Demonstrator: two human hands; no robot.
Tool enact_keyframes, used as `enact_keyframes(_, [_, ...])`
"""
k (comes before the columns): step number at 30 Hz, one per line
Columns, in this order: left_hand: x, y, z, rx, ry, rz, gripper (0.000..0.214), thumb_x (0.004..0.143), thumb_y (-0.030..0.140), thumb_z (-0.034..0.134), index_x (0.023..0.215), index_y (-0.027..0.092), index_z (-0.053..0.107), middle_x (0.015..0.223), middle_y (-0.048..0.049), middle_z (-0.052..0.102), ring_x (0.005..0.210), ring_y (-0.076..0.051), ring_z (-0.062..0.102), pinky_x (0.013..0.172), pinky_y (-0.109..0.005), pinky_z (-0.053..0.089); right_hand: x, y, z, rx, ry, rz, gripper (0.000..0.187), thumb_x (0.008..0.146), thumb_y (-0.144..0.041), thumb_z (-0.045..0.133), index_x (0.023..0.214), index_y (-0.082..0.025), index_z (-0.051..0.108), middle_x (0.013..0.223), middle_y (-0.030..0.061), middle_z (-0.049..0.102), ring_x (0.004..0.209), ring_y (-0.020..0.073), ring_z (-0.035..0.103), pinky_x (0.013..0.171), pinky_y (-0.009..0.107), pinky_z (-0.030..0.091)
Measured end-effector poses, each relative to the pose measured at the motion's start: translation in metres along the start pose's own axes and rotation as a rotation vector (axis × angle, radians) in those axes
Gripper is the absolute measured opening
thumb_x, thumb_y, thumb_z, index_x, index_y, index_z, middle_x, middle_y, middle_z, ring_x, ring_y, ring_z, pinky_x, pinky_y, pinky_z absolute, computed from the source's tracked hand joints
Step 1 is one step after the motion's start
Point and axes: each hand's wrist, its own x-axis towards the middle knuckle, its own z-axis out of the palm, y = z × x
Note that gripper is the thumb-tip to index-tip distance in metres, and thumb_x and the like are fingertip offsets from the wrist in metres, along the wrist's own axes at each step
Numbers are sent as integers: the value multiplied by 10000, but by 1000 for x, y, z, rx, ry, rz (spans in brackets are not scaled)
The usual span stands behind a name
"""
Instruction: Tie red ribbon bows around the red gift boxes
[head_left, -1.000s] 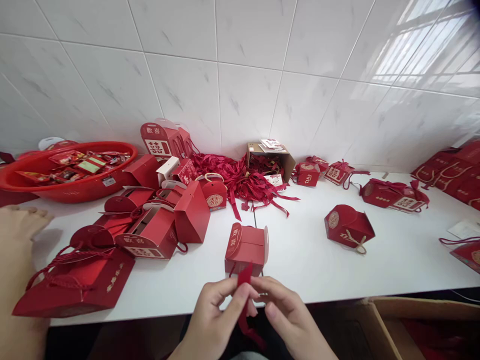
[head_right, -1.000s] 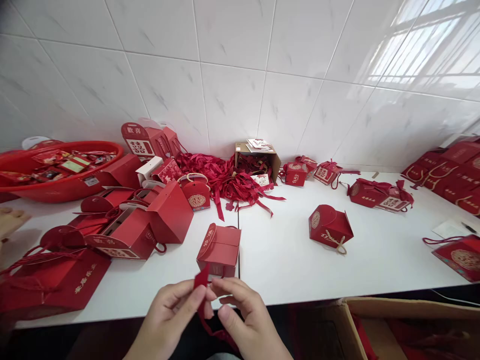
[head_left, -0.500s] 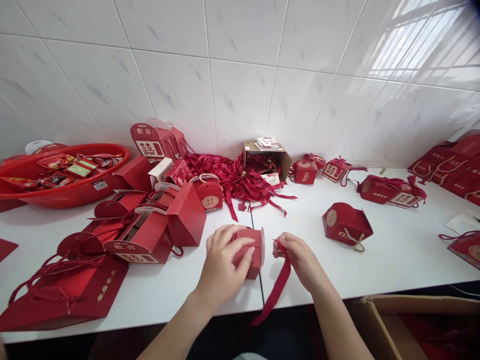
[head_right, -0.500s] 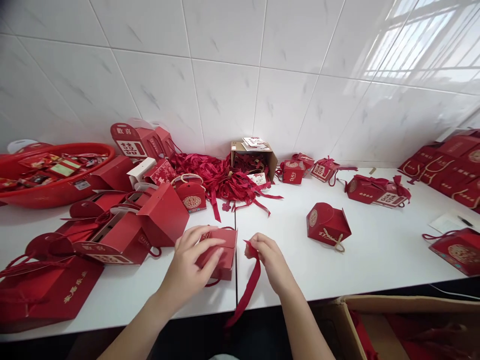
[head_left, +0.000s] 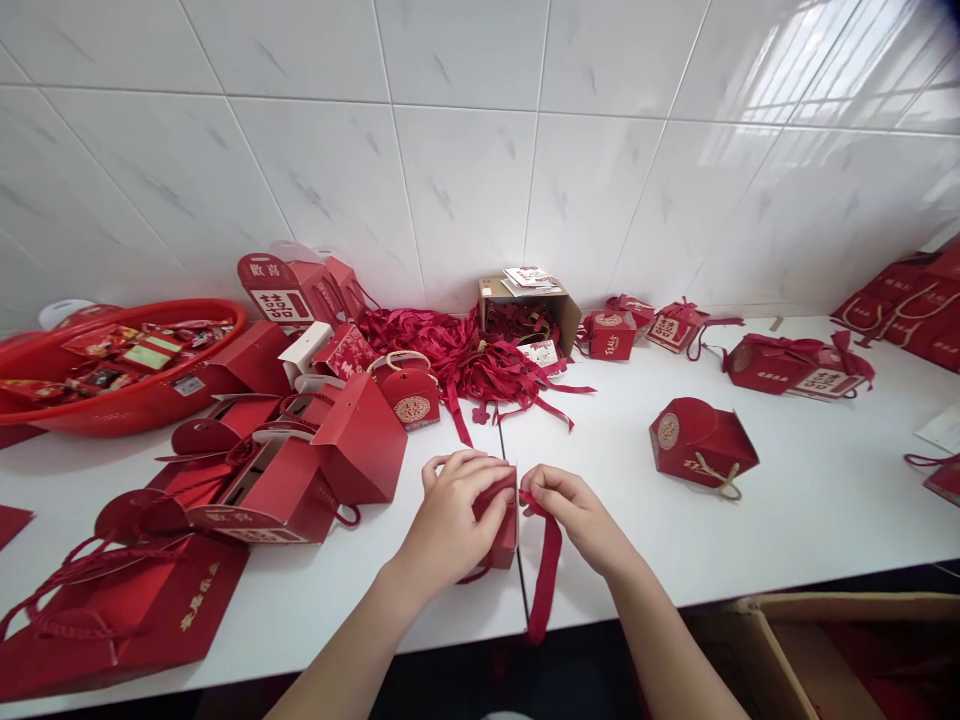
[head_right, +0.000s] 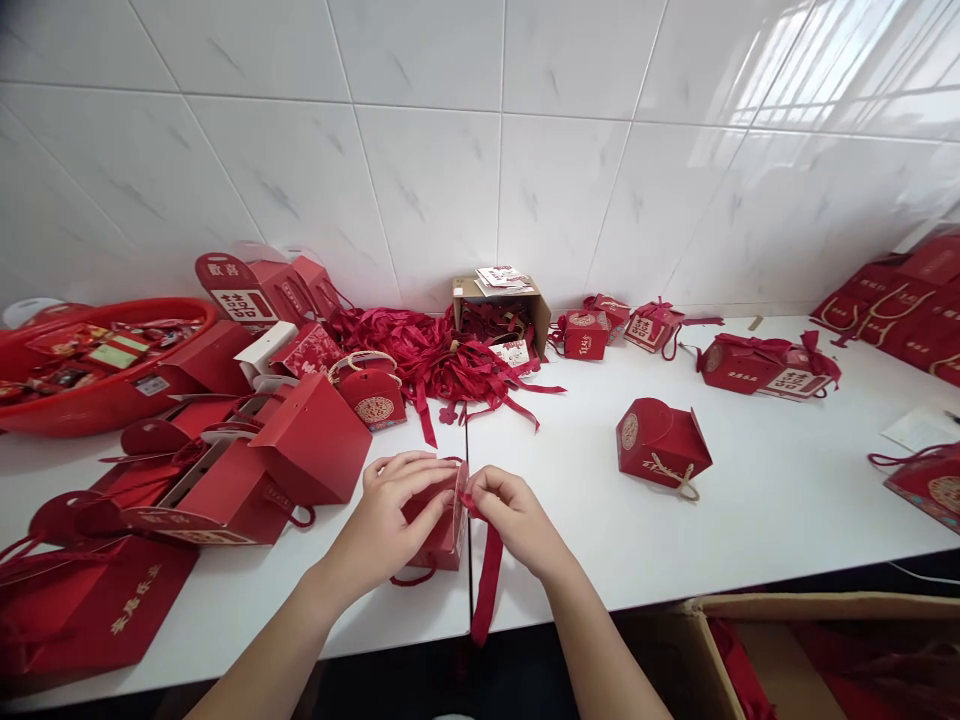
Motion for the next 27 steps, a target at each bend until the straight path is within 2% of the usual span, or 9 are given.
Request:
enact_keyframes(4, [0,-1,2,-27,-13,-16,241,878,247,511,1058,264,670,1138,-14,697,1117,-234,572,996,-488,313,0,-1,1,10,7,-33,229,881,-332,521,708,-184,500,745,-7,473,705,131,435,712,293,388])
enact_keyframes(18, [-2,-3,4,-28,11,-20,257,876,263,511,1076,253,671,1132,-53,697,1100,-250,599,998,-510,363,4,-1,1,153,-36,-10,228,892,-346,527,733,-184,539,738,-7,500,705,129,463,732,291,420])
enact_keyframes(27, [-2,-3,2,-28,6,-7,264,870,251,524,1090,243,670,1127,-59,701,1110,-250,596,981,-495,378,4,3,1,64,-17,-13,280,872,-394,539,690,-189,481,702,-19,442,676,127,416,687,277,389])
